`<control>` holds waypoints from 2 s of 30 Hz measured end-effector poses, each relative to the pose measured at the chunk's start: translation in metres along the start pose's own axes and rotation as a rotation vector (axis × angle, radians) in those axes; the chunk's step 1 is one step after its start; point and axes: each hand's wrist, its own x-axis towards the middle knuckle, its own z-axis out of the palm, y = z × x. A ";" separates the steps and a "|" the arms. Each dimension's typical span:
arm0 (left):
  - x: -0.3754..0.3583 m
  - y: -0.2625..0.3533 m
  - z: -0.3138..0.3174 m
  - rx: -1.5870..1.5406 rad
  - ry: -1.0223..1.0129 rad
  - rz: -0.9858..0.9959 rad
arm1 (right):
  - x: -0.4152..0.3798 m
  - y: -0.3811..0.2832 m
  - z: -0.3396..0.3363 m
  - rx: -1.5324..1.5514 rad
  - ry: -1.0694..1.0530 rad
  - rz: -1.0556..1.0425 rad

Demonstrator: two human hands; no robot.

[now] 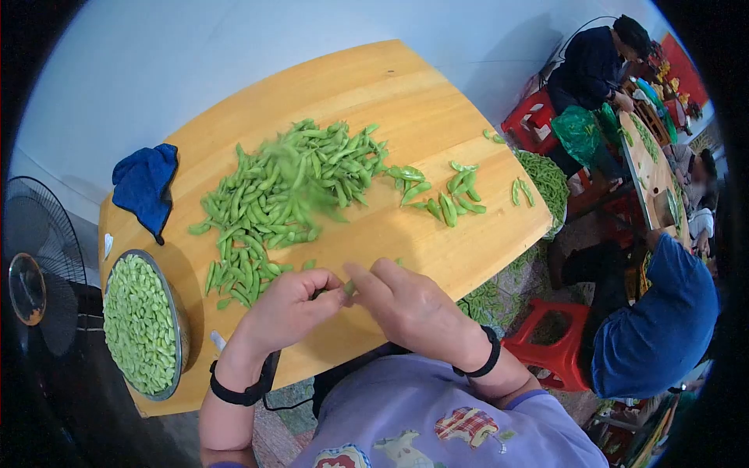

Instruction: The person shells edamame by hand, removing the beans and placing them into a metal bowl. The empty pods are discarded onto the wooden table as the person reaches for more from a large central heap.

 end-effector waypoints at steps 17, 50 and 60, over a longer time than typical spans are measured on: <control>-0.011 -0.019 0.025 -0.684 0.191 0.207 | -0.004 0.000 0.005 0.744 -0.097 0.298; -0.007 -0.007 0.050 -0.491 0.459 0.302 | -0.012 -0.009 0.004 0.686 0.045 0.260; -0.003 -0.028 0.035 -0.720 0.080 0.357 | -0.014 -0.003 -0.008 1.556 -0.297 0.664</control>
